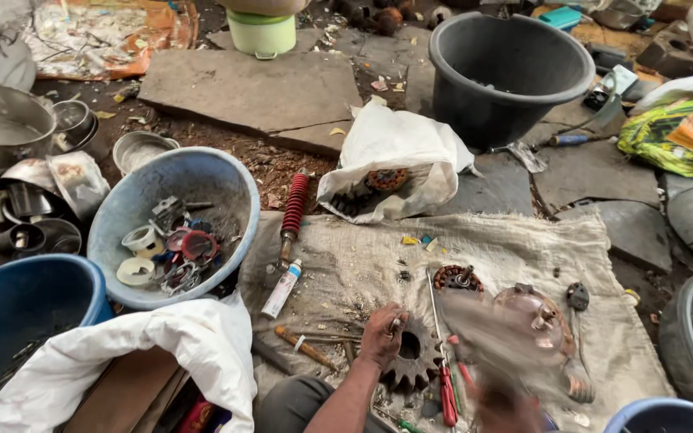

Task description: The person sits on the ground and uses a hammer and chisel to remove a metal ring from a clutch assembly. They then use a screwdriver to adjust small components within the assembly and continue hammering to separate parts.

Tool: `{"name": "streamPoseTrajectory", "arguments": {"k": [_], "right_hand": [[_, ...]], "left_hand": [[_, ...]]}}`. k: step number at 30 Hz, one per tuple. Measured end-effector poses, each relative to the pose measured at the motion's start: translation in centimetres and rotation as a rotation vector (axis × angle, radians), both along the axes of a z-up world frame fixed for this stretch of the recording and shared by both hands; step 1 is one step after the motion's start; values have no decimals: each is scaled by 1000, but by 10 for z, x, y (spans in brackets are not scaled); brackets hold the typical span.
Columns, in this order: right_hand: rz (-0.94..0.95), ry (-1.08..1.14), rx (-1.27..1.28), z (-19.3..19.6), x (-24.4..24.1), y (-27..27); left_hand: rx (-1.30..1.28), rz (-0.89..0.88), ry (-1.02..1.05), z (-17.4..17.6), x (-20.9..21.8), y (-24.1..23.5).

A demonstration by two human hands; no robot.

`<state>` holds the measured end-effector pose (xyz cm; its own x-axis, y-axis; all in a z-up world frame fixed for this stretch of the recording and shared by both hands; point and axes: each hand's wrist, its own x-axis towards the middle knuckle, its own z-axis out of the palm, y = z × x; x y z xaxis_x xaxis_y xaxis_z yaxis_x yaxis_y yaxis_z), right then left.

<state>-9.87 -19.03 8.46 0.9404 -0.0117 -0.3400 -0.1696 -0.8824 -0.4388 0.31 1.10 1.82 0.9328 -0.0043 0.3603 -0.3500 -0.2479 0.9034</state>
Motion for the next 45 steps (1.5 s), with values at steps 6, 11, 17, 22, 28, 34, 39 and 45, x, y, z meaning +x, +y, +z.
{"name": "streamPoseTrajectory", "arguments": {"k": [6, 11, 17, 22, 28, 34, 39, 45], "right_hand": [[343, -536, -55, 25, 4, -9], [-76, -467, 395, 64, -21, -23], [-213, -514, 722, 69, -47, -30], [-522, -332, 667, 19, -75, -8], [-606, -178, 705, -10, -89, -16], [-516, -184, 583, 50, -85, -4], [-155, -283, 496, 116, -49, 26], [129, -350, 364, 116, -17, 48]], "left_hand": [[120, 23, -301, -1, 1, 2], [43, 55, -45, -13, -1, -8], [-523, -156, 582, -17, -4, -9], [-617, -334, 607, -17, 4, 23], [-370, -287, 449, -16, 0, 17], [335, -107, -25, -23, 11, 17], [510, -114, 103, -45, 15, 10], [505, -78, 48, -57, 20, 0]]}}
